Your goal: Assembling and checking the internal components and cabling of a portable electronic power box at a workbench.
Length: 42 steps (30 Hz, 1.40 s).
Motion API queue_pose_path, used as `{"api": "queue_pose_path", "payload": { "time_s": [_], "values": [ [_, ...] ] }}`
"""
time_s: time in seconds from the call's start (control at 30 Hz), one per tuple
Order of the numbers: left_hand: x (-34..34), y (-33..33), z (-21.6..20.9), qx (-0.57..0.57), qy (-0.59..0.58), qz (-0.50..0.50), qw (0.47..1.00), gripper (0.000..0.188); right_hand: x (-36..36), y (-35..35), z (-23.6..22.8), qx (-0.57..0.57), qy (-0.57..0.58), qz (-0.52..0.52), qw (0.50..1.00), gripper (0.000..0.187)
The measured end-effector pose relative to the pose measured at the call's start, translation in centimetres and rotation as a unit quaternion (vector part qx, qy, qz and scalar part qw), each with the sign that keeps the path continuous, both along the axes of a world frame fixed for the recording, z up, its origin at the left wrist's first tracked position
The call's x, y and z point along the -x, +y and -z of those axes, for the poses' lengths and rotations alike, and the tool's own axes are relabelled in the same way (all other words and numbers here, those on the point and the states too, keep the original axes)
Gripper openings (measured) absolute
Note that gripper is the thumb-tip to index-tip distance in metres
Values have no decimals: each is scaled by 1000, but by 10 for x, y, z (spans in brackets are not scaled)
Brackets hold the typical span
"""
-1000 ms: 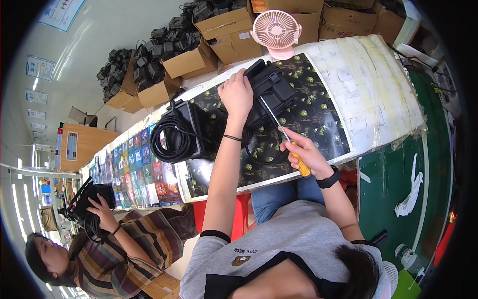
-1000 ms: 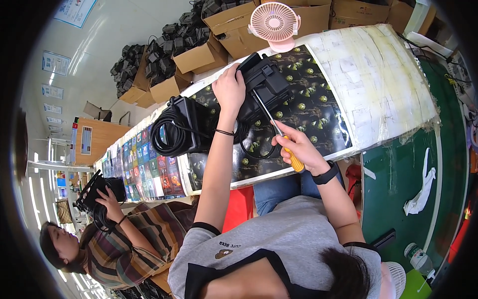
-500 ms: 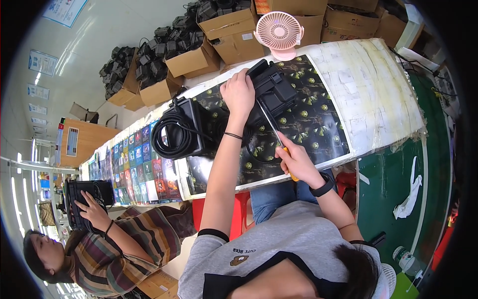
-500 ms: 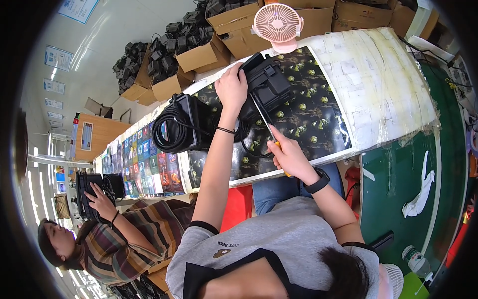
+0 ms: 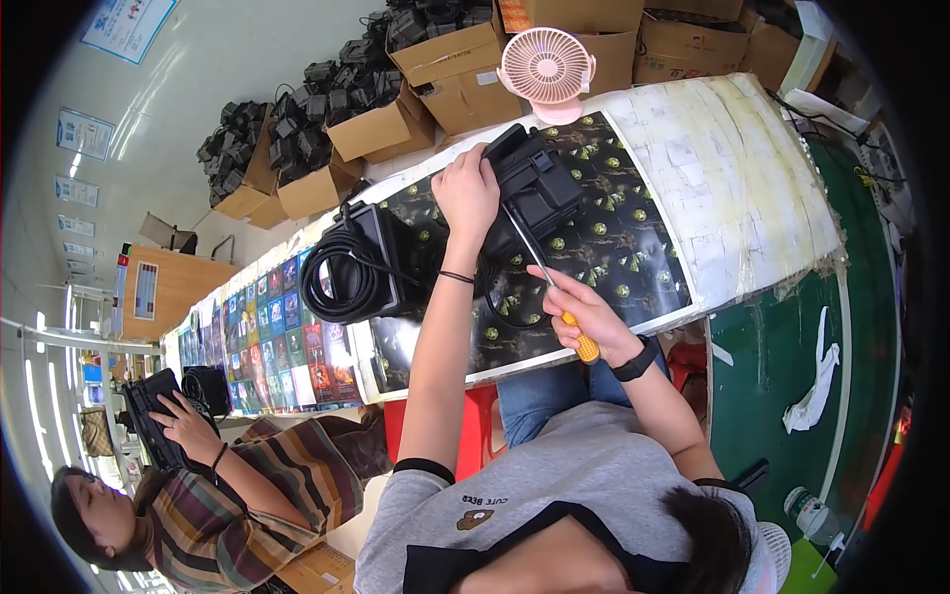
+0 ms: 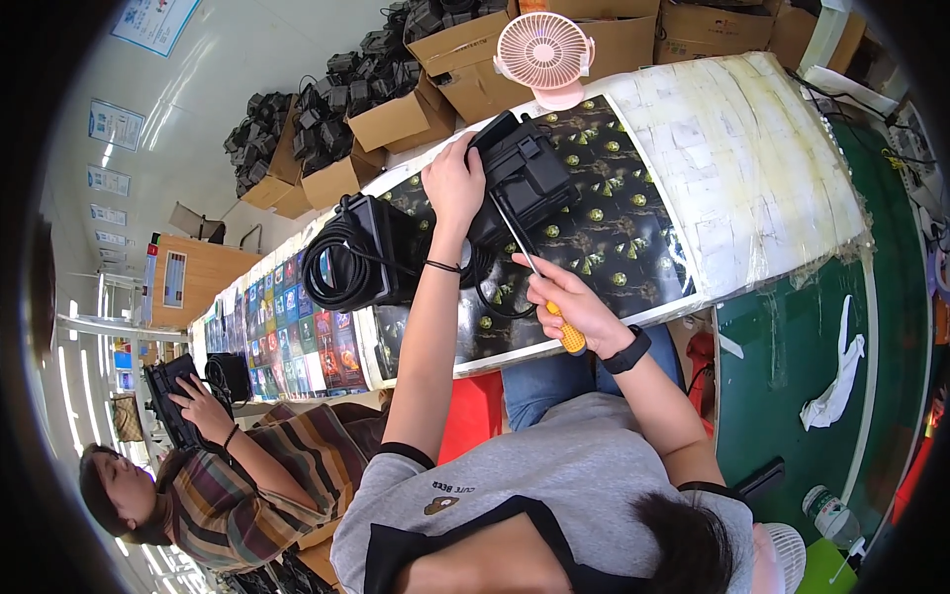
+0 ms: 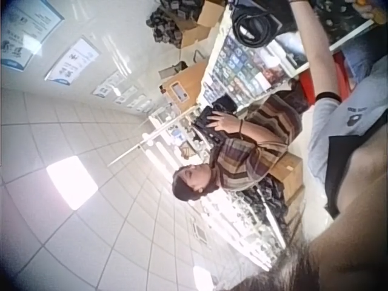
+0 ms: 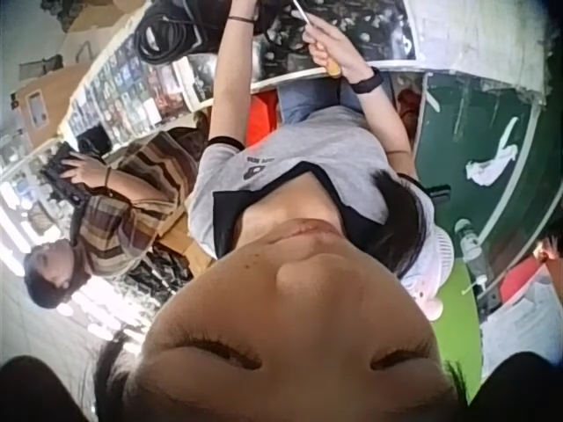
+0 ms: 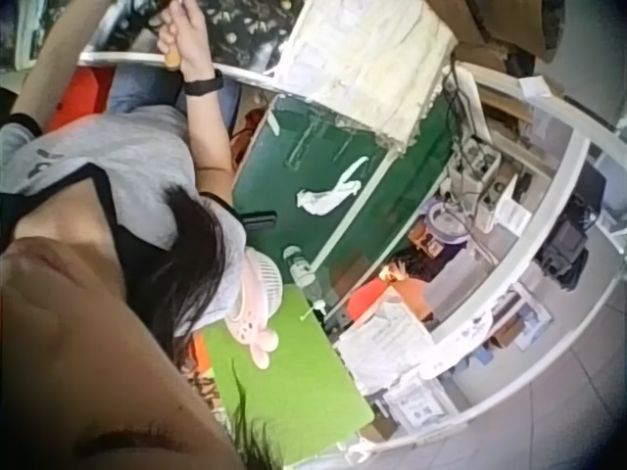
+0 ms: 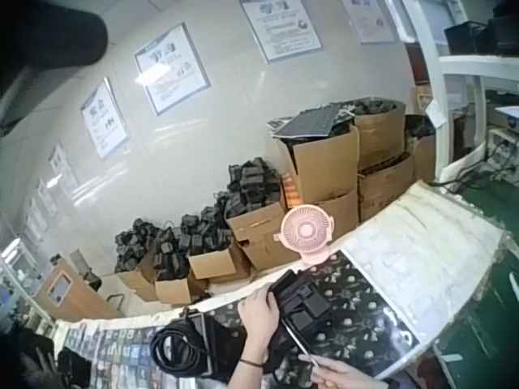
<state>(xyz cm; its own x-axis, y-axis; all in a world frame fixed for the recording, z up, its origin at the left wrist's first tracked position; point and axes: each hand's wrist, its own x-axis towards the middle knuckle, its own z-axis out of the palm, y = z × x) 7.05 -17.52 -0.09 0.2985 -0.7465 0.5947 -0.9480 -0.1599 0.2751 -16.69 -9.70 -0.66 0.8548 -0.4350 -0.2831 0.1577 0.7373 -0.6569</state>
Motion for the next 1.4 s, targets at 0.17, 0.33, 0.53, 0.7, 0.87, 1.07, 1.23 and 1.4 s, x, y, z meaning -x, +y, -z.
{"api": "queue_pose_path", "payload": {
  "time_s": [0.17,0.33,0.53,0.7,0.87,1.07,1.23,1.4],
  "values": [
    [1,0,-6,48,18,35,998,24,-4,0,16,-135,-102,-8,986,39],
    [6,10,-7,61,6,122,991,21,10,-3,14,-105,-68,-39,991,24],
    [14,17,-14,-3,2,112,994,29,30,-18,18,25,-8,152,988,25],
    [11,22,-15,-30,-18,125,992,37,40,-44,37,169,132,283,935,29],
    [12,25,-18,-48,-29,137,989,43,42,-50,51,293,214,254,897,29],
    [15,25,-20,-75,-37,132,988,48,37,-51,46,349,243,204,882,27],
    [28,23,-26,-67,-12,99,993,41,41,-54,48,321,237,206,893,28],
    [33,39,-26,-10,11,182,983,31,39,-52,47,294,213,232,902,26]
  ]
}}
